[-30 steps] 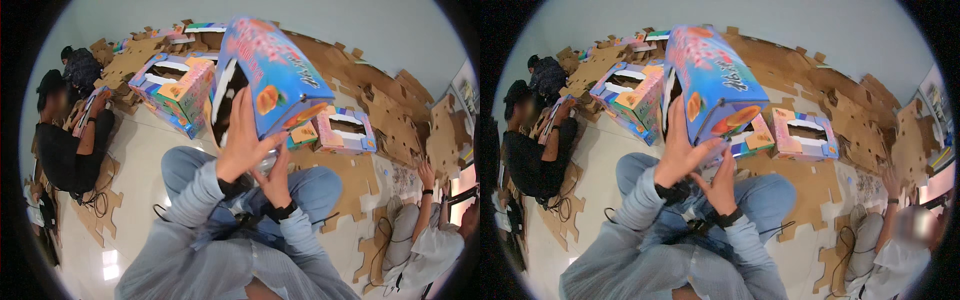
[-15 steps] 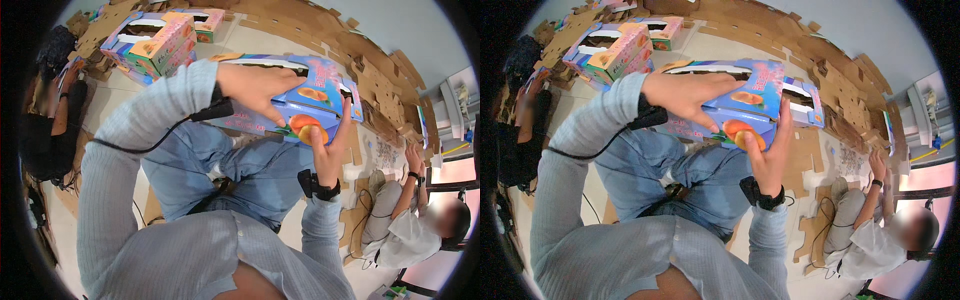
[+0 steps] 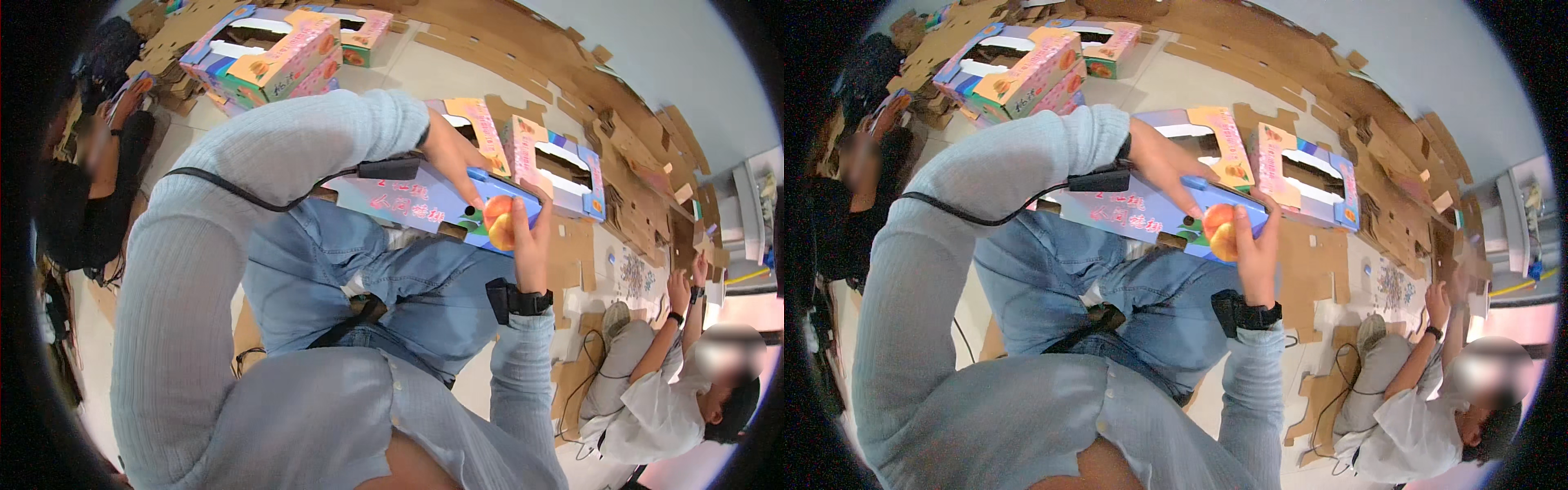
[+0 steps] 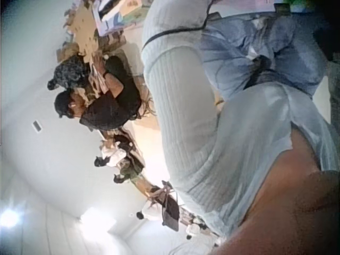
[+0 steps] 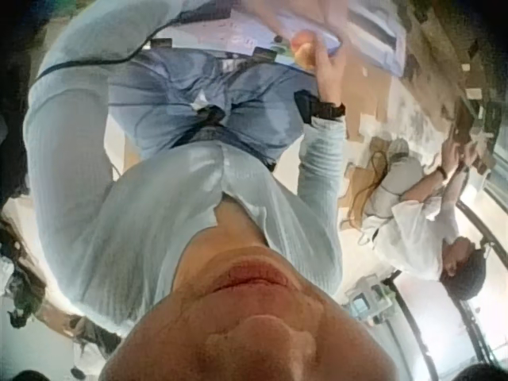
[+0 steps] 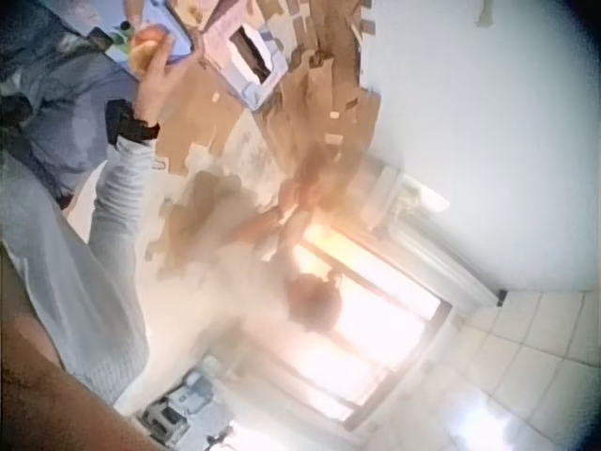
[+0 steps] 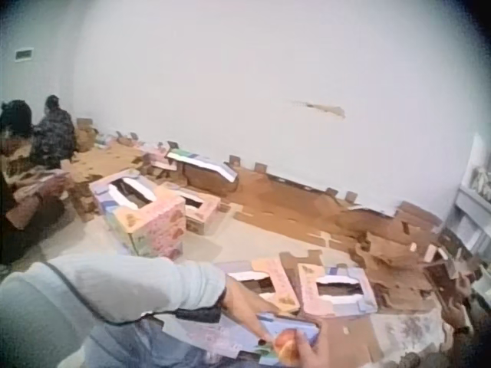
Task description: The recorder is assembling cardboard fruit boxes while sitting on the floor.
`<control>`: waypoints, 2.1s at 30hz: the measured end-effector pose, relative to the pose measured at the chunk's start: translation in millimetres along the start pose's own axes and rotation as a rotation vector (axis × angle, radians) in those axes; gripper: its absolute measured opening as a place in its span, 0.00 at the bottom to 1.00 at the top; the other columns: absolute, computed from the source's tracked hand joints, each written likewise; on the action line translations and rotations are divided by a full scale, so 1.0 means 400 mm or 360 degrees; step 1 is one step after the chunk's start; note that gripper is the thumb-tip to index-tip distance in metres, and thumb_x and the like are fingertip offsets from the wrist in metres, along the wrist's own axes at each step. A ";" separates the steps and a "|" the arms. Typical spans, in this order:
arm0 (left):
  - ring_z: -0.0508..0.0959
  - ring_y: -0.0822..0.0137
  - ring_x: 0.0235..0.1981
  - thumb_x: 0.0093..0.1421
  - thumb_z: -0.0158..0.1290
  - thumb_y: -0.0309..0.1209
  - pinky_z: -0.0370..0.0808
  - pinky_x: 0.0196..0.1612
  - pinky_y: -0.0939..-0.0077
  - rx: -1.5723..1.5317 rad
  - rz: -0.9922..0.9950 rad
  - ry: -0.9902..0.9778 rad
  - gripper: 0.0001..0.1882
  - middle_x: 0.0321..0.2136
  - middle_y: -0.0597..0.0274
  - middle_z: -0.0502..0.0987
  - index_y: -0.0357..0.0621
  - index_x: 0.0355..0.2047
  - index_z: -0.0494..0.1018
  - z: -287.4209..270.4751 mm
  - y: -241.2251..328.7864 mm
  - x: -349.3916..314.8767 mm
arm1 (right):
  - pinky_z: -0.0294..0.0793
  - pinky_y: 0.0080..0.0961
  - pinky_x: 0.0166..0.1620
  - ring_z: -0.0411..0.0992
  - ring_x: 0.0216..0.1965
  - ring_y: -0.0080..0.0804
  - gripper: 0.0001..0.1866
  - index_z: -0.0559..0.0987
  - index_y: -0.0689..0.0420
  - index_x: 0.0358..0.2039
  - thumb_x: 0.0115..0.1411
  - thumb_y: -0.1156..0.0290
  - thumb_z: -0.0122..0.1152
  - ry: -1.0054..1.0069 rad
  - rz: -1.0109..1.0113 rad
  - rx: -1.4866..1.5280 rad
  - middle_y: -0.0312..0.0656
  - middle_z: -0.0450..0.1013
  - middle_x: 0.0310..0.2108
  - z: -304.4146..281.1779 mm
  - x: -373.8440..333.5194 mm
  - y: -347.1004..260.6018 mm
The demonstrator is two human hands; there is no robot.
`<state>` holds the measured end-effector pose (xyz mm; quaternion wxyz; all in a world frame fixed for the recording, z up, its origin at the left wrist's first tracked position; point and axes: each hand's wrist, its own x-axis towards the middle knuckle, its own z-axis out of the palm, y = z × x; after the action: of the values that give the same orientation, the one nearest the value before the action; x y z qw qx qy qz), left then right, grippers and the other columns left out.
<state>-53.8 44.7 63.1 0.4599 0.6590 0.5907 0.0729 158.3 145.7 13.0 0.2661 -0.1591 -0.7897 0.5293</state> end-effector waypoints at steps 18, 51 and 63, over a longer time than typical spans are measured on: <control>0.75 0.66 0.48 0.57 0.58 0.31 0.69 0.54 0.72 -0.0205 -0.0396 0.1410 0.20 0.46 0.56 0.77 0.38 0.49 0.73 0.087 -0.217 -0.465 | 0.75 0.22 0.43 0.73 0.41 0.26 0.19 0.65 0.52 0.55 0.66 0.63 0.49 -0.0150 0.0562 0.0773 0.40 0.72 0.42 -0.024 0.130 0.054; 0.62 0.49 0.57 0.47 0.61 0.52 0.56 0.59 0.52 0.1245 -0.0510 0.1469 0.48 0.52 0.46 0.63 0.36 0.61 0.54 0.127 -0.203 -0.365 | 0.52 0.45 0.63 0.54 0.64 0.44 0.27 0.68 0.60 0.56 0.63 0.54 0.48 0.0088 -0.0792 -0.1366 0.48 0.60 0.61 0.071 0.297 -0.070; 0.62 0.48 0.57 0.48 0.60 0.52 0.55 0.61 0.51 0.1245 -0.0431 0.1581 0.45 0.53 0.46 0.64 0.40 0.60 0.57 0.140 -0.215 -0.358 | 0.54 0.43 0.64 0.58 0.62 0.47 0.38 0.62 0.65 0.59 0.58 0.48 0.55 -0.0535 -0.1018 -0.1288 0.52 0.61 0.60 0.226 0.207 -0.079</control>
<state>-120.9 -116.1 35.8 -0.1373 0.5852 0.7941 0.0900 39.2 109.5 35.9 0.2013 0.0862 -0.9712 0.0937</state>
